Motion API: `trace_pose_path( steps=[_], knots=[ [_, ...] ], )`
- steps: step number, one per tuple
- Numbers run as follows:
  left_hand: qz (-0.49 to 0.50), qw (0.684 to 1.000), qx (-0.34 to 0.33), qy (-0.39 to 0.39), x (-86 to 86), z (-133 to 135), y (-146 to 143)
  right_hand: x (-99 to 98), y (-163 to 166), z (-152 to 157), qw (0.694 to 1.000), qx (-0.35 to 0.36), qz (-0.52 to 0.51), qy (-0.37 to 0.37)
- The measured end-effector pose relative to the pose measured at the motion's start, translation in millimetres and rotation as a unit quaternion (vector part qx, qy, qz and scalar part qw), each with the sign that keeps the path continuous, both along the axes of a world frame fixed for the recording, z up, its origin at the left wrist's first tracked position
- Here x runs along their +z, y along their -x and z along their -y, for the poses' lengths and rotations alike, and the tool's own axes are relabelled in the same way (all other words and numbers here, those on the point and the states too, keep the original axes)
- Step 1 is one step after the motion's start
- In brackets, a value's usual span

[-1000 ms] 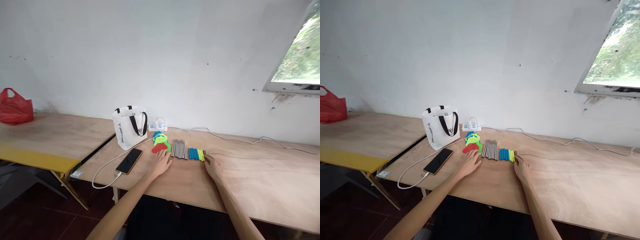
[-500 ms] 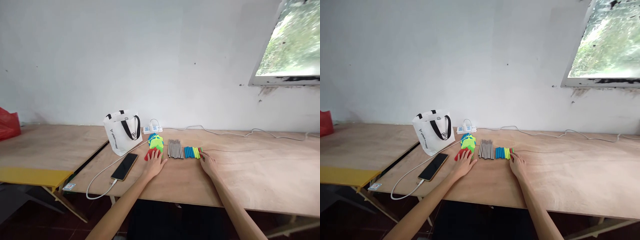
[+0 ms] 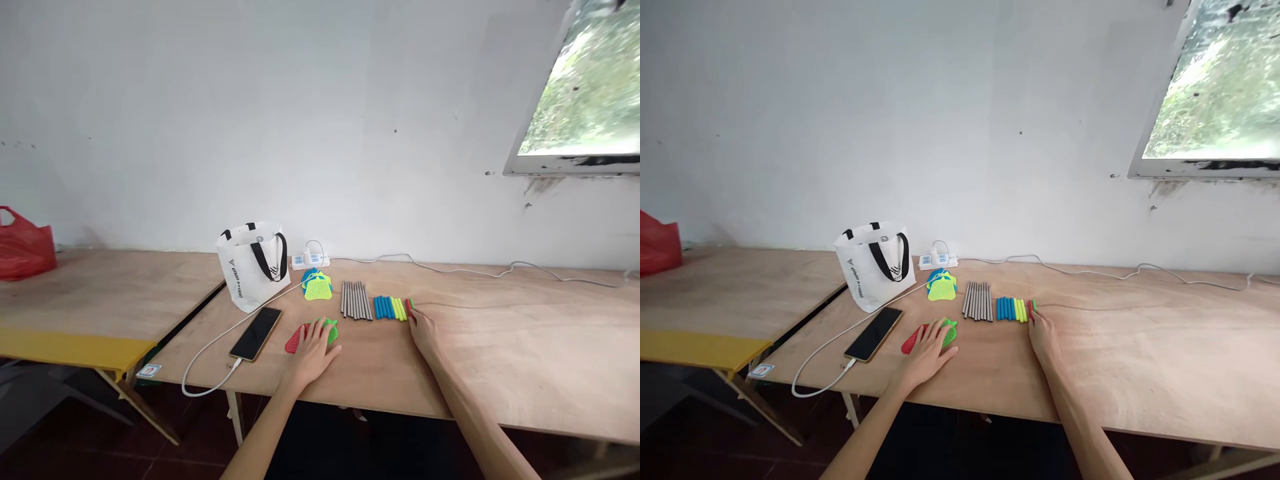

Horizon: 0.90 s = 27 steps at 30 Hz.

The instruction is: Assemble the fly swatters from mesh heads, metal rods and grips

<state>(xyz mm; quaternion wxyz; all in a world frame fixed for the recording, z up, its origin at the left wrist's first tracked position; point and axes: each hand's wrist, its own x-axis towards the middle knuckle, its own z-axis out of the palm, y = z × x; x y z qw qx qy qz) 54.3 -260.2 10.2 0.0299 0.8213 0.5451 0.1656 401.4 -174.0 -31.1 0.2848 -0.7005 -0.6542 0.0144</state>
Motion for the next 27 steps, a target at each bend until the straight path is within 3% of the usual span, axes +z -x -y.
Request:
trace_pose_path(
  steps=[6,14,16,22,27],
  knots=[
    [0.031,0.998,-0.013,-0.056,-7.3,-6.1,4.4,15.8,-14.2,12.2,0.998,-0.053,0.028,0.034],
    [0.007,0.988,0.123,-0.097,-8.6,-7.4,9.4,18.4,-30.1,88.9,0.987,-0.093,0.115,0.066],
    [0.004,0.986,0.132,-0.103,-10.5,-7.9,5.0,22.4,-24.7,102.2,0.981,-0.096,0.144,0.086],
    [-0.026,0.998,0.021,-0.046,3.7,-41.8,-29.6,35.9,9.2,105.7,0.957,-0.136,0.245,0.078],
    [-0.09,0.995,-0.051,0.002,11.8,-77.2,-53.7,30.1,18.0,101.2,0.954,-0.158,0.252,0.045]
  ],
)
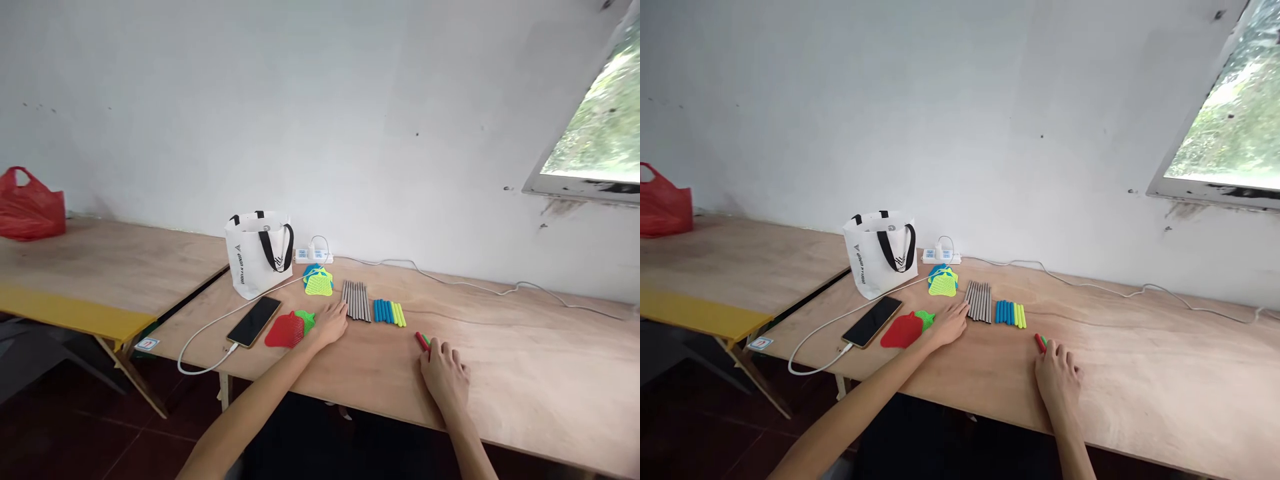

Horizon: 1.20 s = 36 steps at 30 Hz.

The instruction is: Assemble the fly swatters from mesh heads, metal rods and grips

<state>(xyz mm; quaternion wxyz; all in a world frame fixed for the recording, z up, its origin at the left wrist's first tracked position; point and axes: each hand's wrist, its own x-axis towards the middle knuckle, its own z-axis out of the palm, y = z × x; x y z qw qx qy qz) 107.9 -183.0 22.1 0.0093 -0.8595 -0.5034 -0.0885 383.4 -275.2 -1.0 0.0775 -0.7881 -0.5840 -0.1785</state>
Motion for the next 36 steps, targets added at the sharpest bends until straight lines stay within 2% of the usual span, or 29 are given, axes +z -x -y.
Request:
trace_pose_path(
  steps=[2,4,8,11,14,17,21,25,31,33,36],
  knots=[
    [-0.012,1.0,0.003,0.007,-3.4,2.6,-3.7,-3.2,-3.5,-1.1,1.0,0.009,-0.017,-0.002],
    [-0.016,1.0,0.015,0.003,-9.1,17.9,-6.4,-5.5,-7.4,-2.3,0.999,0.016,-0.035,-0.006],
    [0.007,0.998,0.062,-0.002,-17.5,76.4,-14.0,-7.2,-10.0,-4.0,0.998,0.021,-0.053,-0.01],
    [0.034,0.998,0.049,0.012,-14.1,122.1,-20.7,-6.6,-8.6,-3.7,0.998,0.019,-0.052,-0.008],
    [0.057,0.998,0.011,0.035,-3.4,144.3,-21.9,-5.5,-7.1,-2.7,0.999,0.016,-0.044,-0.009],
    [0.06,0.995,-0.063,0.045,7.5,136.1,-14.3,-4.7,-6.7,-2.4,0.999,0.017,-0.047,-0.01],
    [0.073,0.99,-0.118,0.032,13.8,102.5,-2.4,-5.2,-7.7,-4.2,0.998,0.024,-0.063,-0.014],
    [0.086,0.988,-0.125,0.014,11.0,80.7,-10.4,-6.5,-8.2,-6.1,0.997,0.025,-0.066,-0.017],
    [0.087,0.982,-0.164,-0.021,9.7,79.7,-42.7,-4.7,-6.9,-5.3,0.998,0.022,-0.064,-0.018],
    [0.084,0.983,-0.161,-0.023,14.7,77.5,-41.6,-4.2,-6.7,-4.7,0.997,0.02,-0.067,-0.016],
    [0.062,0.993,-0.101,-0.003,22.1,70.3,-21.6,-4.7,-7.0,-4.4,0.997,0.022,-0.067,-0.015]
  ],
)
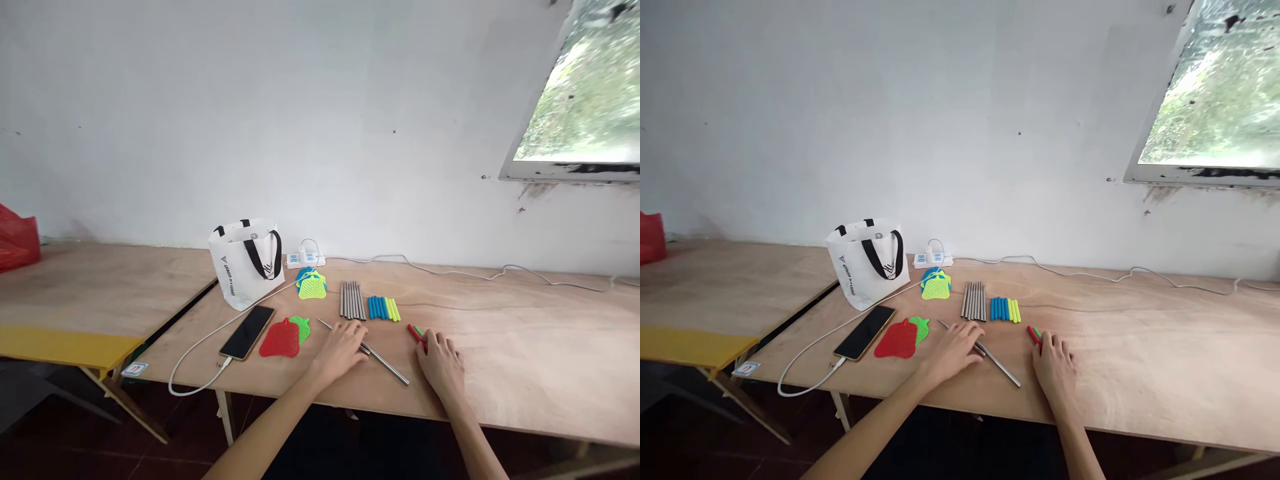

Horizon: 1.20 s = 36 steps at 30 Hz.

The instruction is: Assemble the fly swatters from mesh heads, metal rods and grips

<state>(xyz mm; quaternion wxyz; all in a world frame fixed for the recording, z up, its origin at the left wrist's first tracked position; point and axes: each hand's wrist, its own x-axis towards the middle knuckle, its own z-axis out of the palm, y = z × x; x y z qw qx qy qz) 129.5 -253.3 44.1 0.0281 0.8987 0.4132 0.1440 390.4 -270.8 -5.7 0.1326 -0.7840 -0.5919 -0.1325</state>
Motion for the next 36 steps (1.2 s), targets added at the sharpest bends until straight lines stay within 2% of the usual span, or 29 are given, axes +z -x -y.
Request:
trace_pose_path(
  steps=[3,5,8,13,15,19,23,25,31,36],
  knots=[
    [-0.028,0.997,0.059,0.038,2.1,-5.0,26.7,-1.5,-0.6,-0.5,1.0,0.004,0.007,-0.005],
    [-0.02,0.997,0.057,0.053,1.3,-3.4,36.3,-2.4,-0.8,-1.1,1.0,0.007,0.01,-0.006],
    [0.005,0.998,0.003,0.056,-0.6,5.4,31.0,-2.6,-0.7,-1.6,1.0,0.008,0.01,-0.003],
    [0.059,0.988,-0.143,0.025,-2.2,10.4,-1.9,-0.7,-0.3,-0.8,1.0,0.007,0.001,-0.001],
    [0.055,0.985,-0.157,0.043,-2.3,4.8,-10.0,-0.4,-0.4,-0.4,1.0,0.006,-0.001,-0.001],
    [0.037,0.995,-0.077,0.051,-3.1,-3.9,-7.3,-2.2,-2.2,-0.9,1.0,0.012,-0.011,0.0],
    [0.057,0.996,0.058,0.039,-7.1,4.5,15.6,-6.0,-6.5,-3.7,0.998,0.043,-0.034,-0.006],
    [0.069,0.992,0.099,0.037,-11.7,11.7,30.0,-7.8,-8.6,-5.5,0.994,0.08,-0.07,-0.014],
    [0.111,0.988,0.109,0.015,-27.4,21.3,56.0,-10.6,-5.4,-10.4,0.956,0.216,-0.196,-0.026],
    [0.11,0.99,0.087,0.001,-27.3,20.4,57.5,-6.4,14.0,-10.3,0.95,0.241,-0.199,-0.003]
  ],
)
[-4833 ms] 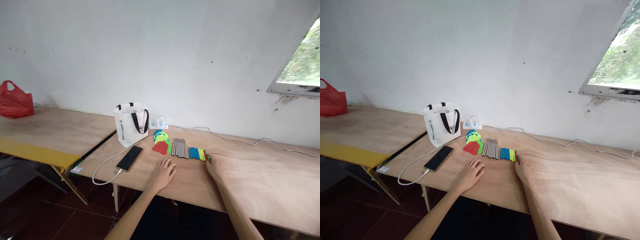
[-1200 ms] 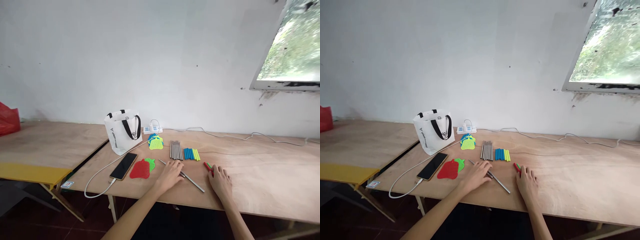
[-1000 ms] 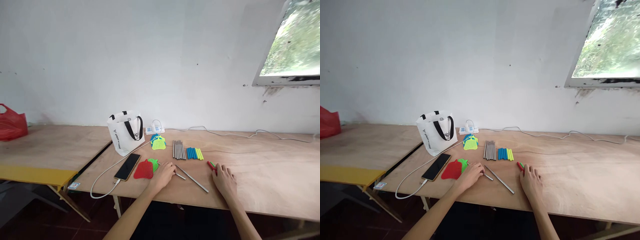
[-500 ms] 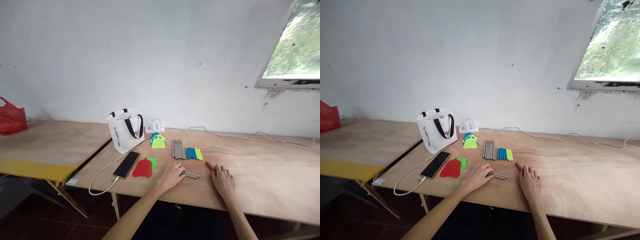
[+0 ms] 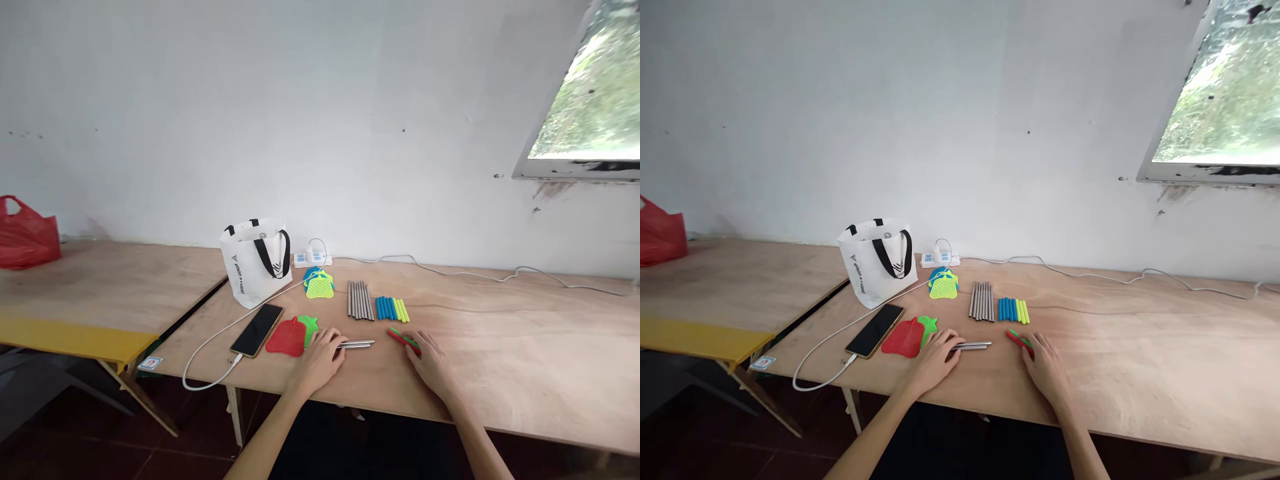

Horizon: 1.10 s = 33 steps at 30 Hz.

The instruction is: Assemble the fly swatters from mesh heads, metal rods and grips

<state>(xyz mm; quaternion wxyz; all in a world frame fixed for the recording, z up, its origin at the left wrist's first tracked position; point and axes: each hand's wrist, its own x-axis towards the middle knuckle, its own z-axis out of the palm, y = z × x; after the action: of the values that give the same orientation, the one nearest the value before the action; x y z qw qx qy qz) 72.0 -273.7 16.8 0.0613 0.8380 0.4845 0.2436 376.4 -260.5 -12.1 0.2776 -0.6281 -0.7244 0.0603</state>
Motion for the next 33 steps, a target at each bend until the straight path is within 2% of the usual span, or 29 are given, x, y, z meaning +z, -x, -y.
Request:
trace_pose_path(
  steps=[5,9,13,16,19,21,28,33],
  knots=[
    [-0.005,0.999,-0.036,-0.006,2.4,-1.4,2.2,2.2,14.1,3.9,0.999,0.013,0.045,-0.007],
    [-0.003,1.0,-0.027,-0.011,0.7,-2.6,0.8,-4.3,8.9,3.3,0.997,-0.034,0.072,-0.021],
    [0.001,1.0,-0.023,-0.008,-1.6,-2.7,-1.1,-9.9,8.7,1.5,0.991,-0.071,0.084,-0.07],
    [0.003,1.0,-0.024,-0.003,-2.2,-4.0,-0.4,-10.4,17.9,4.0,0.994,-0.029,0.049,-0.088],
    [-0.001,1.0,-0.028,0.003,-1.7,-5.6,1.2,-7.9,28.5,9.2,0.996,0.063,0.025,-0.053],
    [-0.004,0.999,-0.031,0.007,-1.0,-5.7,1.9,-5.4,32.8,11.6,0.995,0.089,0.034,-0.027],
    [0.014,0.999,-0.037,-0.003,1.0,-0.9,0.8,-0.4,34.7,10.7,0.998,0.07,0.005,0.006],
    [0.008,0.999,-0.032,-0.012,0.1,-1.5,-0.3,1.3,39.4,12.2,0.998,0.053,0.026,0.008]
  ],
)
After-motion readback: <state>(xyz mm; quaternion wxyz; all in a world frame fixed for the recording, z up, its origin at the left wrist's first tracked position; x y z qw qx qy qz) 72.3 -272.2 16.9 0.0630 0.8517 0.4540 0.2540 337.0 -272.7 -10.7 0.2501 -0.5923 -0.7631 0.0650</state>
